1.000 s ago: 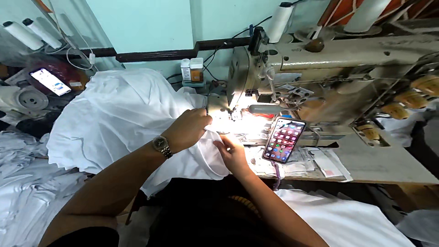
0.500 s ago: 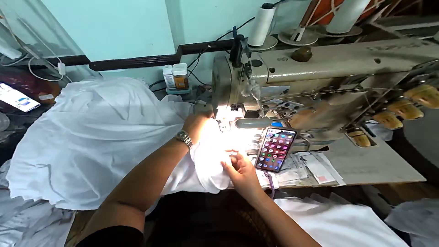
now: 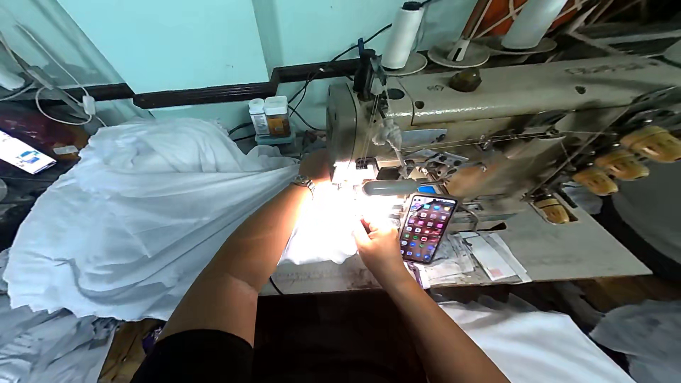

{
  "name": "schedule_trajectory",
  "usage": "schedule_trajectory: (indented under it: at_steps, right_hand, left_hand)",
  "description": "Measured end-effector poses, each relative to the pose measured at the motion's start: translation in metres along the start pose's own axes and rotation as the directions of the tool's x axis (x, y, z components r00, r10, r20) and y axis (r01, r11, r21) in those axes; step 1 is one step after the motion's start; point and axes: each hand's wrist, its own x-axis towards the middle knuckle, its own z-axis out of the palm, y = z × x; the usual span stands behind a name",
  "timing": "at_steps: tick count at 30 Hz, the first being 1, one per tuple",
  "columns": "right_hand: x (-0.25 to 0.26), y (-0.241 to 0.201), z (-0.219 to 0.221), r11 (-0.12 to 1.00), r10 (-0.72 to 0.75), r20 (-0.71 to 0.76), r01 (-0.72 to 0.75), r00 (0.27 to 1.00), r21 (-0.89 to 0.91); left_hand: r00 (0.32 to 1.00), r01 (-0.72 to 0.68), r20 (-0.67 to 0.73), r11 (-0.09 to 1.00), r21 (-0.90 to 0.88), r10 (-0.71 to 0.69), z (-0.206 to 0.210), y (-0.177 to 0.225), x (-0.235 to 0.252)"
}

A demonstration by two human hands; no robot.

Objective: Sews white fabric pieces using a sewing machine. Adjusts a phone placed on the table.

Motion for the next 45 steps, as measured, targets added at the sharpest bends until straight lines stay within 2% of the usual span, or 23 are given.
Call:
schedule_trajectory:
  at_steps: [2, 6, 11, 14, 18, 20, 22, 24, 27, 31, 33, 38, 42, 45]
  right_hand:
    - [-0.002, 0.000, 0.000, 1.000, 0.008, 0.008, -0.008, 1.000, 0.008]
    - [-0.014, 0.006, -0.005, 0.989, -0.062, 0.014, 0.059, 0.998, 0.134]
    - [-0.025, 0.011, -0.010, 0.989, -0.116, 0.035, 0.112, 0.993, 0.091]
    - [-0.022, 0.010, -0.008, 0.993, -0.119, 0.023, 0.119, 0.993, -0.005]
    - [-0.024, 0.010, -0.007, 0.977, -0.198, -0.003, 0.197, 0.980, -0.087]
    - [-0.023, 0.008, -0.007, 0.973, -0.198, 0.003, 0.197, 0.980, -0.121]
    - [-0.023, 0.007, -0.008, 0.968, -0.200, 0.010, 0.200, 0.980, -0.150]
    - [-0.023, 0.007, -0.007, 0.963, -0.209, 0.014, 0.208, 0.978, -0.172]
    - [-0.023, 0.005, -0.008, 0.960, -0.202, 0.044, 0.207, 0.978, -0.187]
    - [-0.025, 0.003, -0.010, 0.959, -0.187, 0.086, 0.201, 0.979, -0.201]
    - [-0.026, 0.004, -0.010, 0.954, -0.197, 0.096, 0.214, 0.976, -0.210]
    - [-0.027, 0.003, -0.012, 0.937, -0.225, 0.133, 0.252, 0.965, -0.242]
    - [-0.024, 0.007, -0.009, 0.919, -0.280, 0.104, 0.297, 0.955, -0.257]
    - [-0.019, 0.009, -0.007, 0.905, -0.319, 0.085, 0.330, 0.944, -0.269]
  left_hand:
    - [0.999, -0.033, 0.039, 0.999, 0.012, 0.033, 0.000, 0.000, 0.000]
    - [0.991, -0.055, 0.119, 0.998, 0.008, 0.054, -0.002, -0.005, -0.003]
    - [0.999, 0.006, 0.032, 0.976, -0.218, 0.001, -0.010, 0.009, -0.029]
    - [0.998, 0.029, 0.062, 0.983, -0.179, -0.018, -0.018, 0.014, -0.030]
    - [1.000, -0.019, 0.011, 0.979, -0.205, 0.022, -0.013, 0.009, -0.028]
    - [1.000, 0.003, 0.028, 0.979, -0.203, 0.003, -0.013, 0.011, -0.028]
    - [0.999, 0.017, 0.046, 0.986, -0.169, -0.010, -0.012, 0.010, -0.025]
    - [0.998, -0.025, 0.053, 0.996, -0.083, 0.029, -0.004, 0.000, -0.015]
    - [0.996, -0.058, 0.072, 0.997, -0.041, 0.061, 0.002, -0.006, -0.008]
    - [0.999, -0.019, 0.038, 0.981, -0.191, 0.027, -0.010, 0.004, -0.023]
    - [0.999, -0.017, 0.037, 0.978, -0.210, 0.025, -0.013, 0.006, -0.024]
    - [0.998, 0.003, 0.061, 0.982, -0.191, 0.009, -0.012, 0.007, -0.026]
    - [0.996, -0.004, 0.089, 0.986, -0.166, 0.019, -0.022, 0.015, -0.027]
    - [0.994, 0.001, 0.111, 0.997, -0.080, 0.008, -0.023, 0.014, -0.020]
